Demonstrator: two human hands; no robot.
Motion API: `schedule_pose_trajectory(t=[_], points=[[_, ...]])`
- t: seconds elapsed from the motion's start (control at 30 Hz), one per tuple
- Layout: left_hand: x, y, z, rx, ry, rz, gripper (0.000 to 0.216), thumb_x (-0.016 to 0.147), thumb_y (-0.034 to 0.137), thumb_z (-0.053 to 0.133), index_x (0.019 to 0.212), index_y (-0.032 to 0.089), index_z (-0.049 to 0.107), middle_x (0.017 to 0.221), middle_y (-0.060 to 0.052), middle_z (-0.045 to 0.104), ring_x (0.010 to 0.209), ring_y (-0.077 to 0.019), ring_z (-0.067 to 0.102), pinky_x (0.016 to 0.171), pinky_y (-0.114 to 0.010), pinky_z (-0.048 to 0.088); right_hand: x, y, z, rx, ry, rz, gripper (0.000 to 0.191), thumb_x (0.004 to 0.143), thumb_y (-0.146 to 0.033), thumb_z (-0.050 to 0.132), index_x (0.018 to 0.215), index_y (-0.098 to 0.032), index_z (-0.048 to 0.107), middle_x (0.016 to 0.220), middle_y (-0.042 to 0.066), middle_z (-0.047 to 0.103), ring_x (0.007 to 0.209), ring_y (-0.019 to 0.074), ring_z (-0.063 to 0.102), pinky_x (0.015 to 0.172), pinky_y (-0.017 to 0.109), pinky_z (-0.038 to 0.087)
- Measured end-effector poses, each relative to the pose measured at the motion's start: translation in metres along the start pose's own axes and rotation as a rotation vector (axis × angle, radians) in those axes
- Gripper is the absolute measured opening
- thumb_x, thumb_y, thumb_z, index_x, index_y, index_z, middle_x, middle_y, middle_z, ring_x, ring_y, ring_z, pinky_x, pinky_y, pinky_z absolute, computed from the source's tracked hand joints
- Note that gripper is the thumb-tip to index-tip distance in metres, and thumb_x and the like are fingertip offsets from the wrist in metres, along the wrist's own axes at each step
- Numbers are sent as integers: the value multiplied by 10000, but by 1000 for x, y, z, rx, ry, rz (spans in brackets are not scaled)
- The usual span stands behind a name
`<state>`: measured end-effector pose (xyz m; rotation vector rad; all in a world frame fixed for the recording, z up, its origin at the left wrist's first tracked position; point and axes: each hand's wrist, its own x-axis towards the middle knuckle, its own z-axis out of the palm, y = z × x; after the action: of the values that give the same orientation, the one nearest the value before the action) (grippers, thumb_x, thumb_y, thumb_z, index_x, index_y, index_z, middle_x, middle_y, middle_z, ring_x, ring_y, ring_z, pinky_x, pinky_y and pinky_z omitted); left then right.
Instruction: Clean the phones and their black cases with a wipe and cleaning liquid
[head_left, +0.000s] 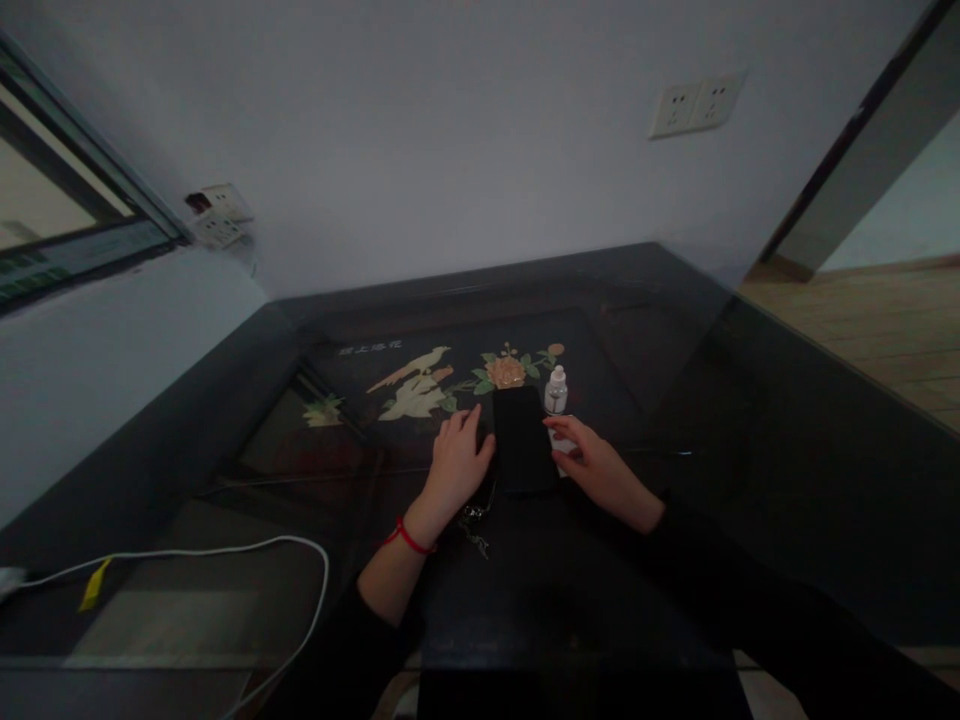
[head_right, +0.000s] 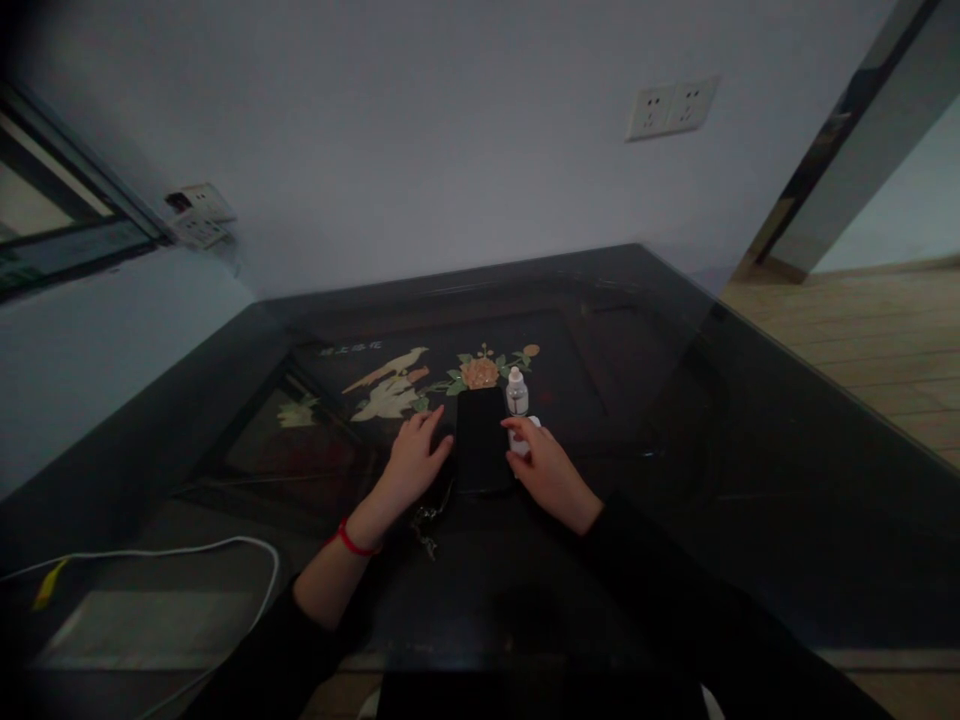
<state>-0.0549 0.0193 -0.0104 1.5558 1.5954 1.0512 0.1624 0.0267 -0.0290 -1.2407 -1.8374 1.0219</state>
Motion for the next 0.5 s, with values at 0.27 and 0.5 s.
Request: schedule_pose_trajectory(t=[0.27,0.5], points=[[8,-4,11,-67,30,-92,265,722,283,689,980,224,701,1398,-96,453,1352,-340,304,1144,-548,131,1,-10,4,94,1,17,401,808,-176,548,1204,-234,526,1291,107,551,1221,238,533,886,380,519],[2,8,15,-366,-22,-181,495,880,361,491,1346,210,419,1189,-106,631,1052,-228,622,969,-415,470,-6,-34,-3,308,5,23,355,809,-203,546,1162,-243,525,1279,98,587,1232,225,535,859,351,517]])
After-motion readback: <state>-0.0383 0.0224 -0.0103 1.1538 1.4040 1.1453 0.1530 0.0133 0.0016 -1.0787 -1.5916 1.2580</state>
